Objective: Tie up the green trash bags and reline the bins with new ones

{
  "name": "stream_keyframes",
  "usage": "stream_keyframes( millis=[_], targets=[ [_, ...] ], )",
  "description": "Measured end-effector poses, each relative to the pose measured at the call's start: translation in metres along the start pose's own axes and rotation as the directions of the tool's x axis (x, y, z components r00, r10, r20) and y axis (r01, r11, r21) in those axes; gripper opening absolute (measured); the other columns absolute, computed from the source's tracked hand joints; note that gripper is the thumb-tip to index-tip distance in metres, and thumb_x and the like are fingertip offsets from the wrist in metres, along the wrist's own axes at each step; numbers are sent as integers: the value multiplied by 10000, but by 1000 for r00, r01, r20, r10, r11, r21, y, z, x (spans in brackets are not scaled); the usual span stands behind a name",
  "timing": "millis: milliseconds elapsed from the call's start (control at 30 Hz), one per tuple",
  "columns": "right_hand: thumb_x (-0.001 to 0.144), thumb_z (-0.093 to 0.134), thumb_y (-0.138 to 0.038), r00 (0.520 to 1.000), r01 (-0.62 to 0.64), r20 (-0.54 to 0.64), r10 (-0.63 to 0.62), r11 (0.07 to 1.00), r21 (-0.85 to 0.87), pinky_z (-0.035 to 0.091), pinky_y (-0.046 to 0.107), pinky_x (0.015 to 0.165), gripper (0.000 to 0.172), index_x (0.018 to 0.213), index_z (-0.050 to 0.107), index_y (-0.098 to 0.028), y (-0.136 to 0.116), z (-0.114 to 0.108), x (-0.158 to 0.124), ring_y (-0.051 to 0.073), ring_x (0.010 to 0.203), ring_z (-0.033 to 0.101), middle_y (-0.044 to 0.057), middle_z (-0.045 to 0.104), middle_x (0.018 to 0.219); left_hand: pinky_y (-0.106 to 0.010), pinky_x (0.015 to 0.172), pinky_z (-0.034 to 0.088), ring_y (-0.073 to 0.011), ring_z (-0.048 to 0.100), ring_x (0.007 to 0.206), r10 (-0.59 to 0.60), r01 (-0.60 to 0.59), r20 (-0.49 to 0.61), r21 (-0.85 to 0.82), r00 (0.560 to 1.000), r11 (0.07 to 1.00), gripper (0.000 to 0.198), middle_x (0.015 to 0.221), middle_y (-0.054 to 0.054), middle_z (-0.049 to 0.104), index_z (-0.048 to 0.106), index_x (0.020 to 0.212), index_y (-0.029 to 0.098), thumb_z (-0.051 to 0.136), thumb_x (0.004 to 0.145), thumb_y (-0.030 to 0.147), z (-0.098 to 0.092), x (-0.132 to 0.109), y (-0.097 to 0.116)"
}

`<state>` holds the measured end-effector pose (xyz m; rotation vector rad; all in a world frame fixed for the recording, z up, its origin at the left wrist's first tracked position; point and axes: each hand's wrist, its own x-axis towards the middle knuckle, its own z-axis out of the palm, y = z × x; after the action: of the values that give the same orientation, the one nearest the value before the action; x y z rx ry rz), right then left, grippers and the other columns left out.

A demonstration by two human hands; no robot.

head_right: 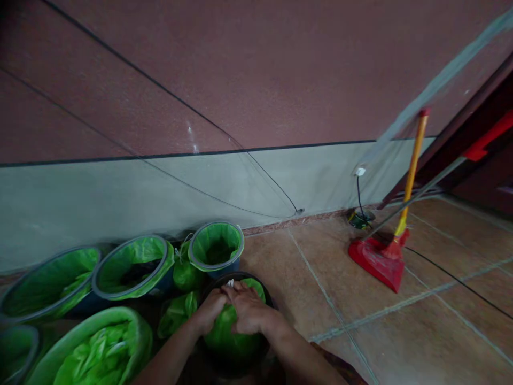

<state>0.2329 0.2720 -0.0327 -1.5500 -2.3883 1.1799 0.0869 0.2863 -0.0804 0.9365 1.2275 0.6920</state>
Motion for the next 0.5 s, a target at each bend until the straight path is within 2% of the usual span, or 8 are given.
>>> stream_keyframes(
  millis=[100,133,200,267,333,367,433,500],
  targets=[
    [546,822,-321,1000,-10,-25,10,1000,-6,325,473,1118,1029,1472,392,-190,0,2,0,349,1329,429,152,478,1431,-266,556,430,-150,564,560,-80,99,131,-139,988,985,138,576,11,622,649,610,165,542,535,121,-1,-7,17],
    [561,812,-335,999,-10,-31,11,1000,13,370,455,1083,958,1431,447,-177,0,2,0,346,1278,484,155,526,1385,-262,546,430,-142,557,538,-100,131,167,-185,981,974,109,563,17,611,633,603,168,554,539,130,-3,-9,22],
    [649,752,-351,999,-27,-46,29,999,42,452,422,976,679,1280,590,-157,0,2,0,337,1133,593,155,641,1221,-257,544,441,-132,559,518,-117,159,180,-242,977,957,67,555,32,600,612,625,179,594,564,160,-7,-9,31],
    [751,658,-329,995,-68,-69,70,997,43,483,404,878,367,1067,693,-145,1,2,2,331,1003,647,156,703,1033,-266,569,467,-136,582,531,-99,126,121,-245,988,961,132,591,33,620,626,728,184,650,601,213,-12,-8,38],
    [804,589,-289,991,-96,-89,102,993,69,488,375,807,209,895,718,-152,3,2,4,311,923,665,140,715,922,-298,641,501,-164,632,605,-41,38,-16,-171,999,984,329,696,0,675,645,939,177,705,641,302,-17,-6,44],
    [812,576,-275,990,-98,-90,109,987,124,490,353,772,181,829,714,-160,4,2,5,291,881,669,122,716,884,-319,688,511,-183,656,661,15,-23,-102,-85,995,996,454,773,-26,700,630,1056,171,726,650,350,-20,-6,47],
    [836,556,-289,987,-99,-87,135,938,332,495,314,690,197,759,696,-174,6,0,8,238,774,665,79,710,803,-368,804,512,-233,685,818,177,-141,-242,158,954,977,655,970,-88,717,573,1223,165,756,645,415,-25,-7,53],
    [888,511,-378,976,-90,-109,188,806,585,509,299,640,281,818,695,-178,7,-3,11,206,712,658,57,702,764,-420,946,471,-293,660,1028,343,-216,-302,383,890,898,695,1175,-145,673,569,1255,159,758,650,444,-30,-10,60]
  ],
)
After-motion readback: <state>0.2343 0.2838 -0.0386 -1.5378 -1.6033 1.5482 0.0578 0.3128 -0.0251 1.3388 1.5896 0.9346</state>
